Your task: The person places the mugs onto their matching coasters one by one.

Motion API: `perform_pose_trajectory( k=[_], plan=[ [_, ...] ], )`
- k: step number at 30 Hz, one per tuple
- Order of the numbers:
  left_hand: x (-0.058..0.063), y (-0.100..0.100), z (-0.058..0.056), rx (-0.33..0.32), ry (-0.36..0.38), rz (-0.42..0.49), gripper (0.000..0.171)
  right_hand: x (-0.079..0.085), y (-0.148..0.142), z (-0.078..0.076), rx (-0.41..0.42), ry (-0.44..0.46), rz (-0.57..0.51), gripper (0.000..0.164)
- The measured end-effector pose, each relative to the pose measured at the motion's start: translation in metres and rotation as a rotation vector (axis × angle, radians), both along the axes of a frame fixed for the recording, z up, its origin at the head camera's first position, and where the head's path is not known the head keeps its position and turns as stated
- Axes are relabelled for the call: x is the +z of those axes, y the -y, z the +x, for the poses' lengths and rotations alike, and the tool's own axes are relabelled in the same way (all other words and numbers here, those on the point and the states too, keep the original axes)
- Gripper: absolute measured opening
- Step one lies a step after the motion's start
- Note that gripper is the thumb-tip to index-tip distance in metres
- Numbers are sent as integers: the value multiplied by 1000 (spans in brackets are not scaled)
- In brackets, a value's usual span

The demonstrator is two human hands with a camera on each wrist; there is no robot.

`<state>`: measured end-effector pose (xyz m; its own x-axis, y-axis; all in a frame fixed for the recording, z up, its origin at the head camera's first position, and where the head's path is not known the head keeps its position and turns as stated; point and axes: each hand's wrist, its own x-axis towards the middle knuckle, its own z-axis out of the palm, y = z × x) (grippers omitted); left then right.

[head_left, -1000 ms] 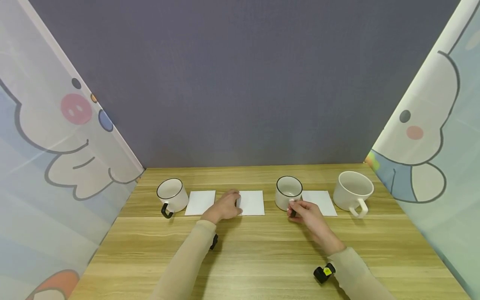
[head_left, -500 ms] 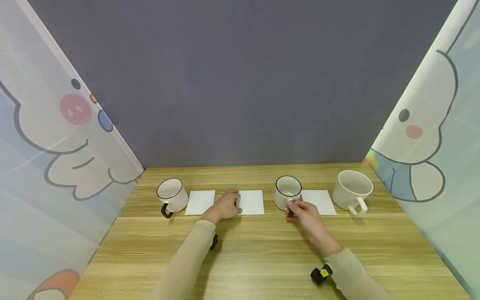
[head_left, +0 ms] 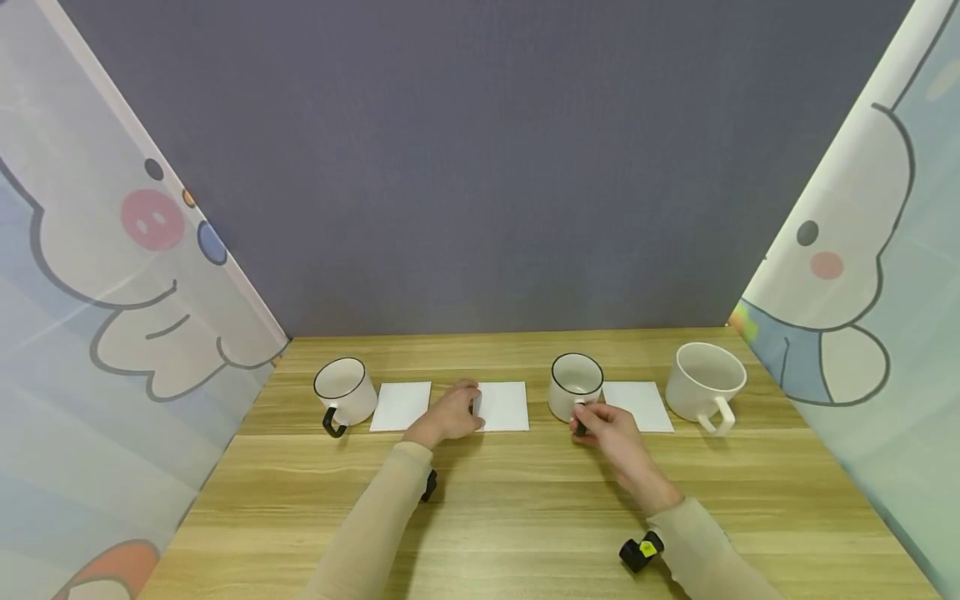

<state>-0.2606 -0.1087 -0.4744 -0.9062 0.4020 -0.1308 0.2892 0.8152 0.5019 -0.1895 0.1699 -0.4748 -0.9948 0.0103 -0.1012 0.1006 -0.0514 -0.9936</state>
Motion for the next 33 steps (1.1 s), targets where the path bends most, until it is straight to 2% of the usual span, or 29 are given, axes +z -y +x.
perform_pose_trajectory(
  k=[9, 33],
  plan=[
    [-1, 1, 1, 8, 12, 6, 57, 0, 4, 1, -53, 2, -8, 35],
    [-3, 1, 0, -12, -9, 34, 55, 11, 10, 2, -64, -43, 0, 36]
  ],
)
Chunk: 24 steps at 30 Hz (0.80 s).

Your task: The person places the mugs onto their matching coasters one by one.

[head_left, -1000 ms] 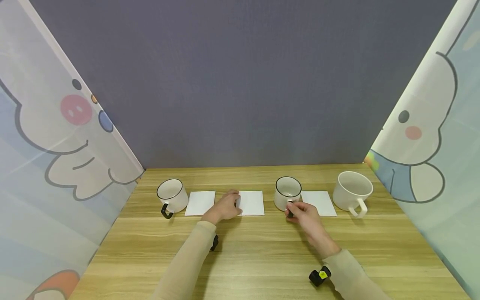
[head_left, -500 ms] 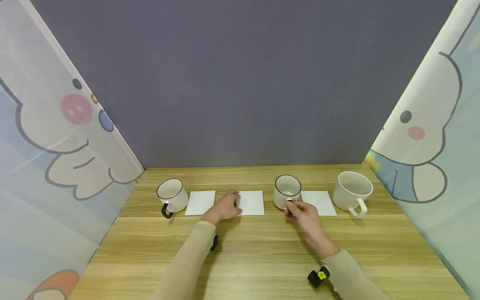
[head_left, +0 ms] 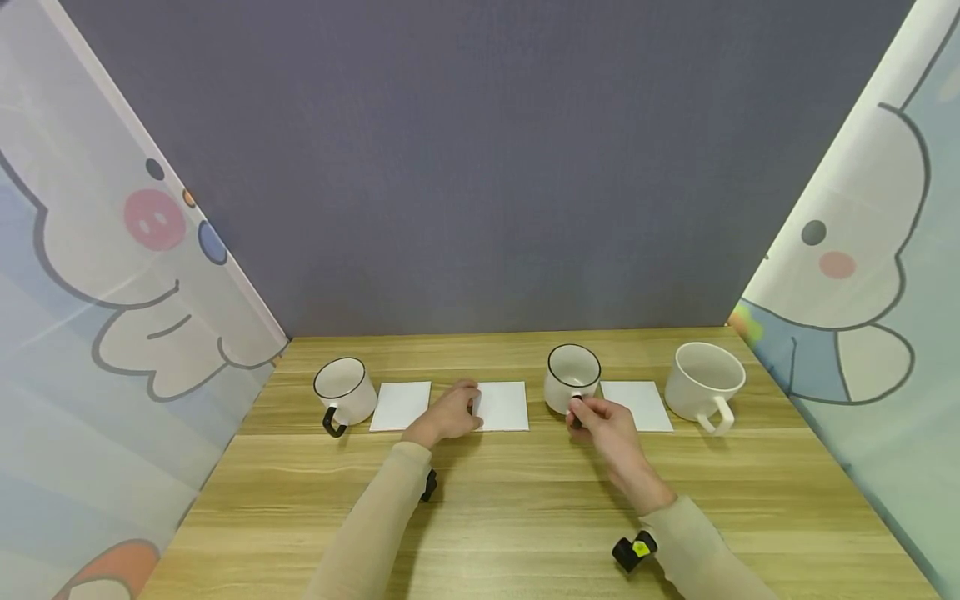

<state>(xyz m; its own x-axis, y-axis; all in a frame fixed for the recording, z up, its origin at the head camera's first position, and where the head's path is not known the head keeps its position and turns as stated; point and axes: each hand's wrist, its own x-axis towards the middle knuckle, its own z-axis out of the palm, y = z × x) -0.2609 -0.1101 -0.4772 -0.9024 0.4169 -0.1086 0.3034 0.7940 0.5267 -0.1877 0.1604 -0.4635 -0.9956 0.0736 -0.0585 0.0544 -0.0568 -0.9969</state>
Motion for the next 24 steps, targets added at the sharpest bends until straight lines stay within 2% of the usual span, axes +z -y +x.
perform_pose_trajectory(
  k=[24],
  plan=[
    [-2, 0, -1, 0, 19, 13, 57, 17, 12, -2, 0, -77, 13, 36]
  ],
)
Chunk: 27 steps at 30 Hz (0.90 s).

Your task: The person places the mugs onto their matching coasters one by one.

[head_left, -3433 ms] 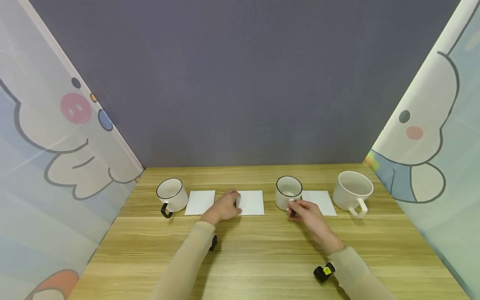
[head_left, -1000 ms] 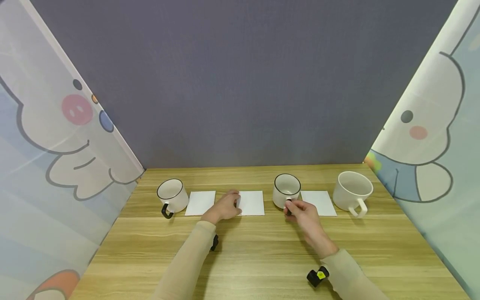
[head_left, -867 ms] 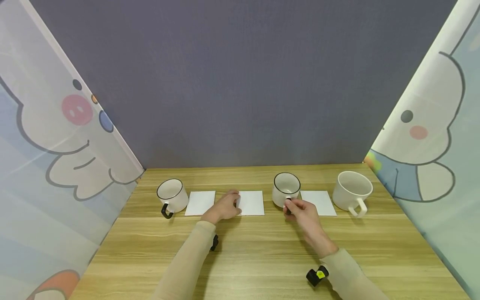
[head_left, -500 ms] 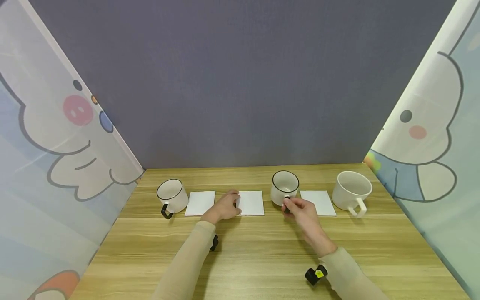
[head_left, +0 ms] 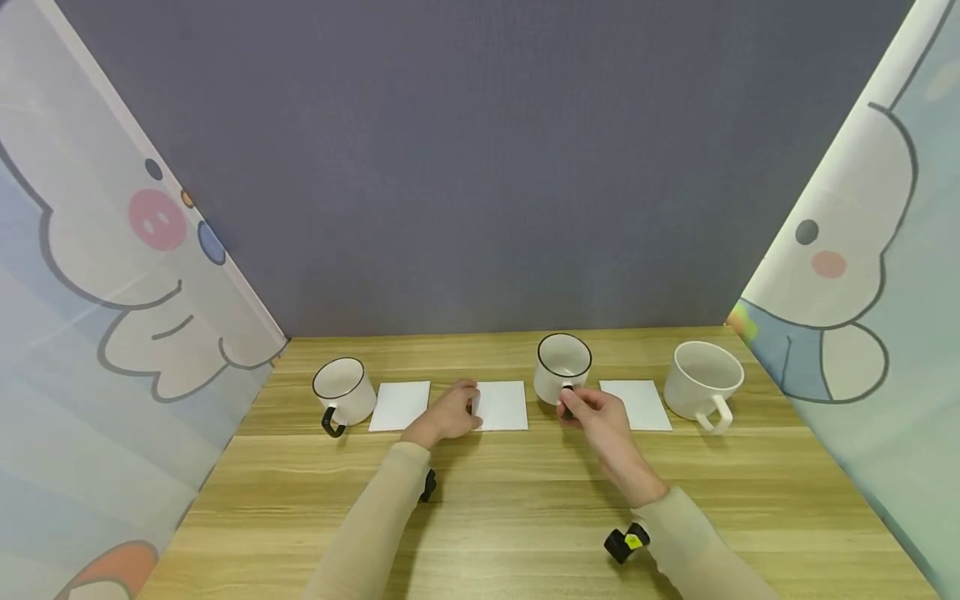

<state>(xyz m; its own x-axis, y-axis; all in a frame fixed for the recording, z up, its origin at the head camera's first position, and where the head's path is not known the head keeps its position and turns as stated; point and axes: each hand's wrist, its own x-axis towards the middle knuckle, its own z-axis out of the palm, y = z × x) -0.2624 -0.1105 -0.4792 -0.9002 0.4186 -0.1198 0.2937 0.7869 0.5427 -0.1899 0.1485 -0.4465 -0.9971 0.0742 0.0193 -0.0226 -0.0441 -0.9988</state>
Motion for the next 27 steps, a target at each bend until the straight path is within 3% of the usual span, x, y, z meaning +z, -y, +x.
perform_pose_trajectory(
  k=[27],
  plan=[
    [-1, 1, -1, 11, 21, 16, 57, 10, 18, -6, -1, -6, -20, 31]
  ],
)
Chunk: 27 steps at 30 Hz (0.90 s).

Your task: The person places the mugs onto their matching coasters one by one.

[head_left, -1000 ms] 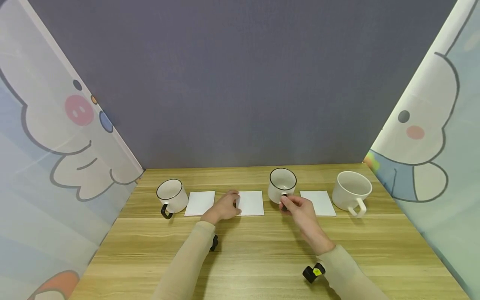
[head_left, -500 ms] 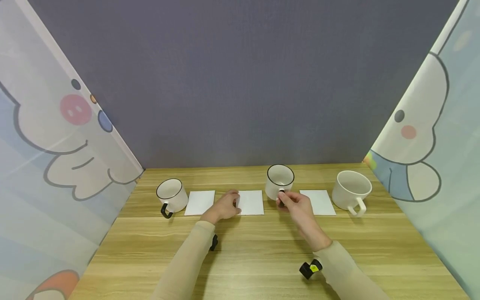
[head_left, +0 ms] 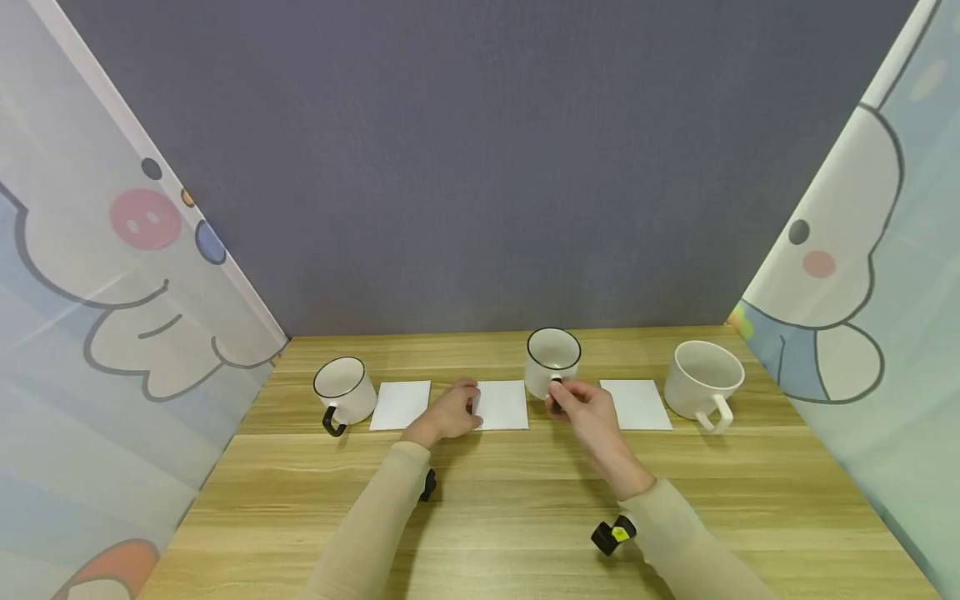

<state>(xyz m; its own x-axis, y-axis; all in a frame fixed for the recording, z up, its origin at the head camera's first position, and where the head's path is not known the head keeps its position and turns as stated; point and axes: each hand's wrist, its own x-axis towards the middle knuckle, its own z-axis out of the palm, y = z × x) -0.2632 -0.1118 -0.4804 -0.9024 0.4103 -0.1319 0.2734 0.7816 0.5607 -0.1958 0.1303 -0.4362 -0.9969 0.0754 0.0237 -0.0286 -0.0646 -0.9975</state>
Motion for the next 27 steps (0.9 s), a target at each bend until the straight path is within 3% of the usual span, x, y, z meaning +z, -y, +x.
perform_pose_trajectory(
  k=[27],
  plan=[
    [2, -2, 2, 8, -14, -14, 54, 4, 25, -5, -4, -2, -37, 26]
  ],
)
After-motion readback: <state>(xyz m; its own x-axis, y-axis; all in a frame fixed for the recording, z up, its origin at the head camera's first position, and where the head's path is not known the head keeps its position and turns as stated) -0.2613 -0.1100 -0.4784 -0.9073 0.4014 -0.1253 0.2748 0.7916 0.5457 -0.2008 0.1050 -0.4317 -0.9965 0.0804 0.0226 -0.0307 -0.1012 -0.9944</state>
